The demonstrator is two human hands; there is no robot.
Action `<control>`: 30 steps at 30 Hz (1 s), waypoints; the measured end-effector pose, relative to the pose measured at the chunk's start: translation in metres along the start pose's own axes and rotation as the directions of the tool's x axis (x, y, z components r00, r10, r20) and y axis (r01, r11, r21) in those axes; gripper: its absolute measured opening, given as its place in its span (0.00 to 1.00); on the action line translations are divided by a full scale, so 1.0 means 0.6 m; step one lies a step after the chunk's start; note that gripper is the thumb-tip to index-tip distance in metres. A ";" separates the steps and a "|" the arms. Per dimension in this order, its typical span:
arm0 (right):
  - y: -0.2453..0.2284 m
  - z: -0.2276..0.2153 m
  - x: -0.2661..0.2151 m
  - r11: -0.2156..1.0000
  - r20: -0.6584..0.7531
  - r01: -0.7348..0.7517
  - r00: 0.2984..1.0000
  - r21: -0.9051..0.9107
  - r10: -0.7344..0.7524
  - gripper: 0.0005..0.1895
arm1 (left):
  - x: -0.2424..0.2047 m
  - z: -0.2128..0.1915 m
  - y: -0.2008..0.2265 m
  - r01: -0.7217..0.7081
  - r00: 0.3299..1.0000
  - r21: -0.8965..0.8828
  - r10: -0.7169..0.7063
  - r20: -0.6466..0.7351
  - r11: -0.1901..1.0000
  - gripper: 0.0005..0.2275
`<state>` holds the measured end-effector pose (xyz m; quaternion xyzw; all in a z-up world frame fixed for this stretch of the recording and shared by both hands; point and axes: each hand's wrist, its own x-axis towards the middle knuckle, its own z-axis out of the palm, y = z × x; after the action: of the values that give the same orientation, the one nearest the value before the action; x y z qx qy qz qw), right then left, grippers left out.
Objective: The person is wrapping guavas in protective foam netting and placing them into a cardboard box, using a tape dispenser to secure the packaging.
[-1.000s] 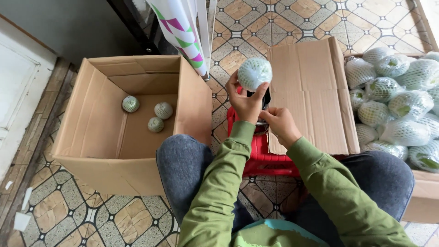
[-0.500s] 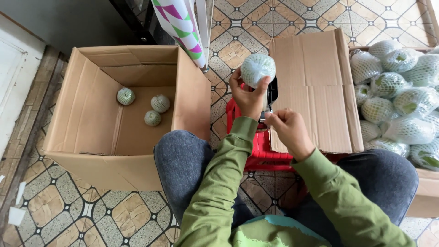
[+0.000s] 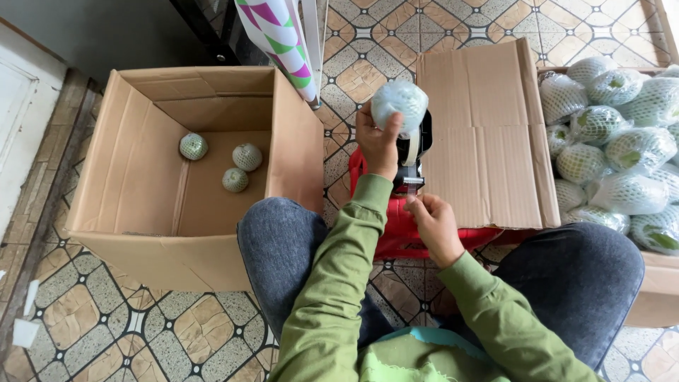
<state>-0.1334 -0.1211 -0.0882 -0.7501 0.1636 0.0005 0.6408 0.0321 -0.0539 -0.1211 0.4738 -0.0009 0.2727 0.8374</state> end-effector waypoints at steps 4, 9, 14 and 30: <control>0.023 -0.003 0.027 0.998 0.031 -0.052 0.998 -0.034 0.053 0.11 | 0.008 0.013 0.065 0.041 0.998 -0.108 -0.046 -0.043 0.993 0.26; 0.101 -0.002 0.095 0.900 0.142 -0.010 0.987 -0.435 0.080 0.12 | 0.013 0.031 0.121 0.141 0.990 -0.302 -0.142 0.020 0.943 0.27; 0.004 -0.049 0.060 0.963 0.319 0.040 0.946 -0.268 0.049 0.12 | -0.013 0.042 0.176 0.085 0.988 -0.111 -0.069 0.136 0.990 0.38; -0.280 -0.209 0.041 0.404 0.526 0.813 0.581 -0.420 -0.621 0.17 | -0.049 0.075 0.277 -0.325 0.869 0.465 0.066 0.491 0.824 0.38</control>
<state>-0.0949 -0.2266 0.0902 -0.9018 -0.2836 -0.1153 0.3049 -0.0577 -0.0364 0.0280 0.7346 -0.1705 0.2304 0.6150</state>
